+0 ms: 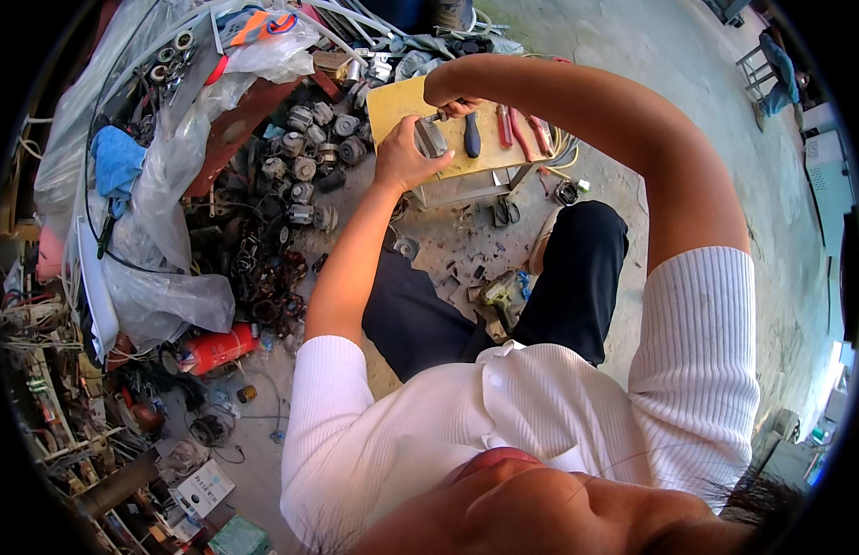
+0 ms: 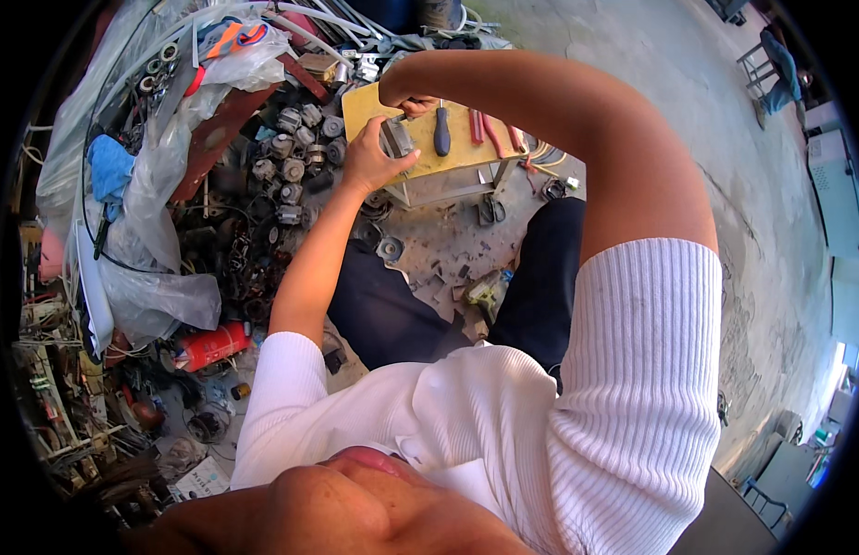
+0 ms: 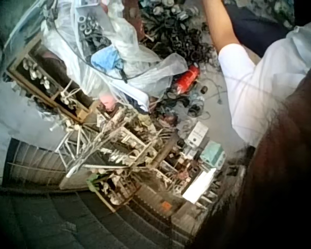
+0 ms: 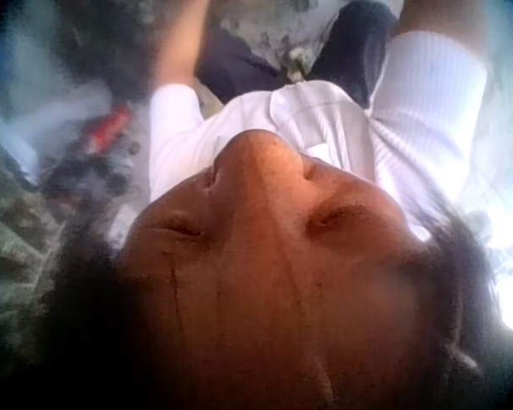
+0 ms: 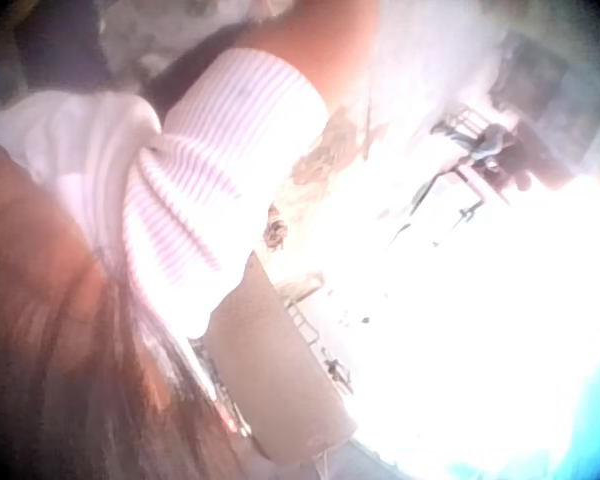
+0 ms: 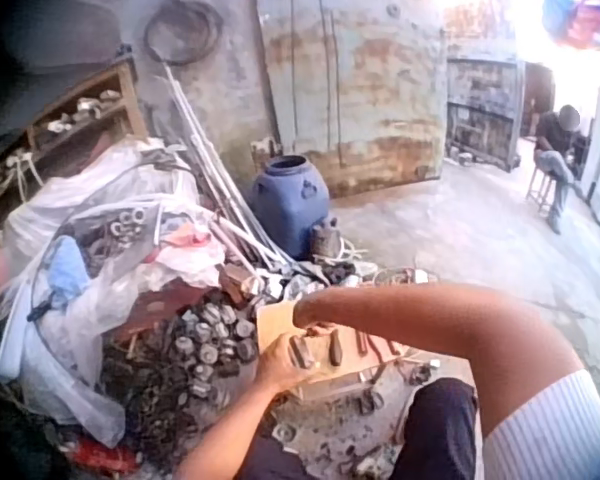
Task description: The person uses a screwdriver and a wrench to disassemble and work on a metal appliance motor part on a small table, turning it over and handling various small components.
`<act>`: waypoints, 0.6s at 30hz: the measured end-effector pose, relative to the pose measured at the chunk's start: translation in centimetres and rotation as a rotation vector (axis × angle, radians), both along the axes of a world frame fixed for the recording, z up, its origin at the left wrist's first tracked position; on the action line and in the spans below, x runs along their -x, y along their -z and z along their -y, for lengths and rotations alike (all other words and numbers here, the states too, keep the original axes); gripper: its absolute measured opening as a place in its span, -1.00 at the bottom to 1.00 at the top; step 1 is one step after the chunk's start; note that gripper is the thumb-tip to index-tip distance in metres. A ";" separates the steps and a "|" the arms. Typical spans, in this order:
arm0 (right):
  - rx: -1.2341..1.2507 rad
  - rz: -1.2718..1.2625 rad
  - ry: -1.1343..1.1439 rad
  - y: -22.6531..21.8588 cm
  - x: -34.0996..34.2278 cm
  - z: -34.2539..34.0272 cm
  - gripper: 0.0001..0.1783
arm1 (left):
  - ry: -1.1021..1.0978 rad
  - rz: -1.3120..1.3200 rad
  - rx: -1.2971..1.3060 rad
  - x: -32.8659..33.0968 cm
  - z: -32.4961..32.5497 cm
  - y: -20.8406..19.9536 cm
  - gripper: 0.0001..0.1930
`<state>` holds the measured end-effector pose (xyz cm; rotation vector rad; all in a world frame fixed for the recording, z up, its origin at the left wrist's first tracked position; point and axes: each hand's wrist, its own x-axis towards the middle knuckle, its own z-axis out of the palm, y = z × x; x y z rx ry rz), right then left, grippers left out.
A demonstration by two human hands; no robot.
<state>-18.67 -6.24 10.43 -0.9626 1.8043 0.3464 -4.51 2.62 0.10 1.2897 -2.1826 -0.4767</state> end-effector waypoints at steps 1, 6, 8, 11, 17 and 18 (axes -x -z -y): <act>0.022 -0.010 -0.049 0.0 -0.2 -0.4 -0.75 | -0.002 0.006 0.010 -0.5 -0.1 0.3 -0.15; 0.269 0.028 0.219 5.2 1.4 1.2 -0.88 | 0.037 0.002 0.056 0.8 0.2 0.2 -0.19; 0.256 0.022 0.178 4.8 1.0 0.8 -0.88 | 0.029 0.012 0.058 0.3 0.2 0.3 -0.19; 0.265 -0.004 0.126 4.3 1.2 0.1 -0.86 | 0.033 0.037 0.018 0.5 0.0 0.0 -0.19; 0.291 -0.050 -0.093 2.7 1.5 -1.7 -0.80 | 0.038 0.014 0.037 0.6 0.5 -0.3 -0.20; 0.288 -0.039 -0.221 2.6 1.5 -2.6 -0.79 | 0.035 0.008 0.042 0.2 0.2 -0.2 -0.19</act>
